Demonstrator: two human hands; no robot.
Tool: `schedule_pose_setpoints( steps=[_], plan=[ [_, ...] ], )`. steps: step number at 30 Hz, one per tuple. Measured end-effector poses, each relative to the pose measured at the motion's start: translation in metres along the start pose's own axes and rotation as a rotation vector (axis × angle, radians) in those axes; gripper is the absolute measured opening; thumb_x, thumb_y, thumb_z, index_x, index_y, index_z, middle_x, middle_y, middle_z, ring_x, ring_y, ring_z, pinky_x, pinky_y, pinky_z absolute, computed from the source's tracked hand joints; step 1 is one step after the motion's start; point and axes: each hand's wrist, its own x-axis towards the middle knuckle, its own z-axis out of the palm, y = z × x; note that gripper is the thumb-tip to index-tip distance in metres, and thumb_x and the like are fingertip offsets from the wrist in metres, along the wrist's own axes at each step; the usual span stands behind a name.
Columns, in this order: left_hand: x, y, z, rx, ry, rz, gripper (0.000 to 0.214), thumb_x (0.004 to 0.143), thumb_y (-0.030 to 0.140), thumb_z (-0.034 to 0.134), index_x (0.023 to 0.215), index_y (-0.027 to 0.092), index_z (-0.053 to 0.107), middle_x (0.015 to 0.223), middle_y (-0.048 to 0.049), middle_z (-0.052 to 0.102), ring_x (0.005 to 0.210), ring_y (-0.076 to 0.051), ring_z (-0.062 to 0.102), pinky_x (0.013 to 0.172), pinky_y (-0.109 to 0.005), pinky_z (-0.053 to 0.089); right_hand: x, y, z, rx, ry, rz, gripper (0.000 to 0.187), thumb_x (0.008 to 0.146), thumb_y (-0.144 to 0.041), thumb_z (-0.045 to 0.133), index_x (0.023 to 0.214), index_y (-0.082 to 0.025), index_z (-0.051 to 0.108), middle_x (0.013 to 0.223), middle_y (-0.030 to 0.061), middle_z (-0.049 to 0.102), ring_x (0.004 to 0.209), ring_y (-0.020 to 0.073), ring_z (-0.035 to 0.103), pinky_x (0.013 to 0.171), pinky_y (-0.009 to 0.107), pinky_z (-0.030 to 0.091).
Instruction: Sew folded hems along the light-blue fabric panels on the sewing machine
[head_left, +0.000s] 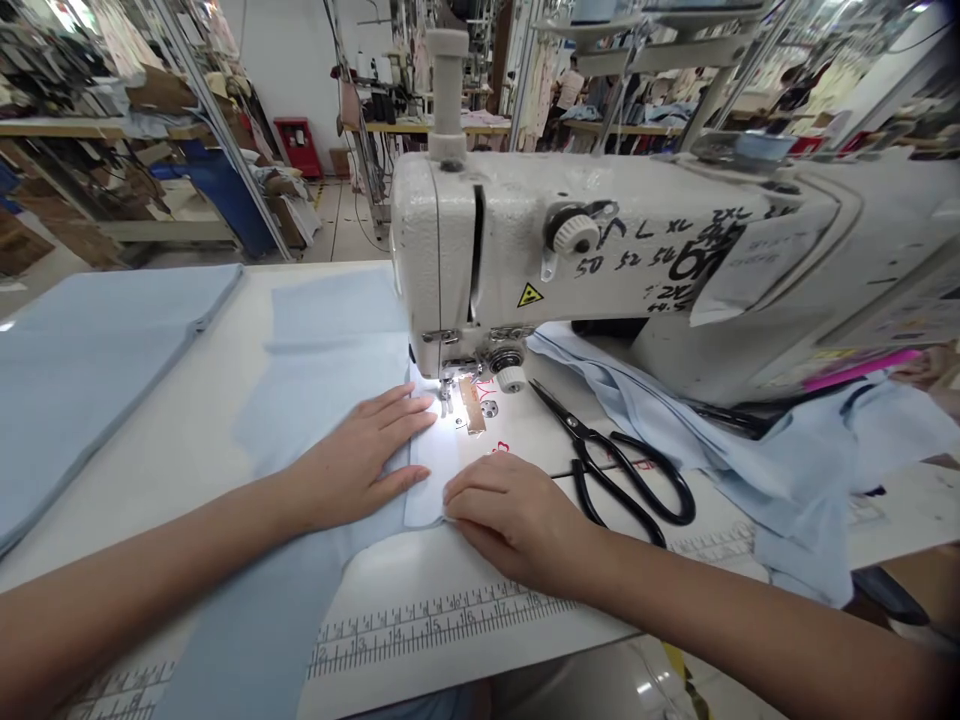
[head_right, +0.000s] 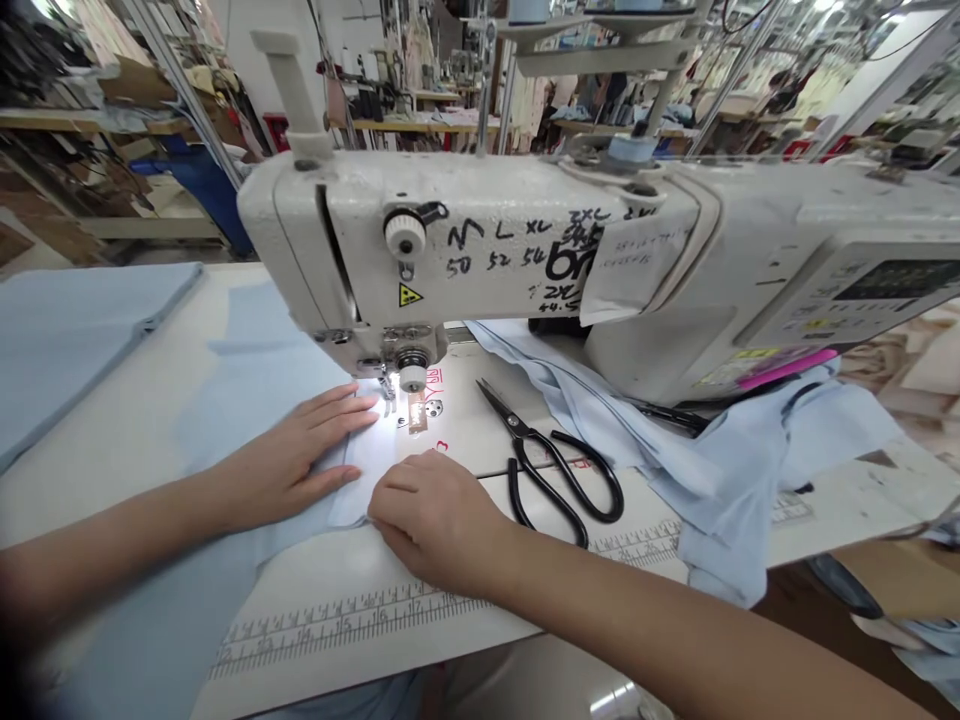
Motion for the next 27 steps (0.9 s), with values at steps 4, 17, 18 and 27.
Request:
schedule_pose_setpoints(
  steps=[4,17,18,27],
  plan=[
    [0.008,-0.009,-0.002,0.027,0.003,0.004,0.047,0.094,0.043,0.044,0.133,0.017,0.038,0.144,-0.0109,0.041,0.139,-0.03,0.025,0.112,-0.051,0.028,0.007,0.011,-0.001,-0.006,0.039,-0.034,0.019,0.091,-0.011,0.047,0.081,-0.014,0.064,0.082,0.0055,0.068,0.082,0.0156,0.062,0.078,0.03,0.047],
    [0.024,-0.022,-0.011,0.028,0.098,0.089,0.035,0.093,0.038,0.046,0.12,0.016,0.051,0.116,-0.0116,0.059,0.125,-0.029,0.042,0.102,-0.048,0.041,0.026,0.046,-0.007,-0.162,0.048,-0.251,0.025,0.094,-0.011,0.042,0.083,-0.014,0.064,0.089,0.005,0.071,0.088,0.0156,0.064,0.079,0.031,0.05],
    [0.021,-0.015,-0.01,0.013,0.127,0.111,0.03,0.094,0.032,0.044,0.119,0.017,0.051,0.119,-0.0113,0.058,0.125,-0.027,0.043,0.103,-0.046,0.041,0.026,0.047,-0.007,-0.19,0.048,-0.285,0.025,0.094,-0.01,0.042,0.083,-0.014,0.064,0.089,0.0049,0.071,0.089,0.0157,0.064,0.08,0.031,0.051],
    [-0.004,0.017,0.0,-0.127,0.07,0.135,0.027,0.097,0.019,0.04,0.119,0.021,0.055,0.126,-0.008,0.057,0.119,-0.02,0.05,0.099,-0.039,0.047,0.012,0.038,-0.019,-0.128,0.054,-0.142,0.023,0.089,-0.011,0.046,0.106,-0.012,0.063,0.103,0.0095,0.068,0.097,0.0181,0.06,0.087,0.036,0.051]
  ],
)
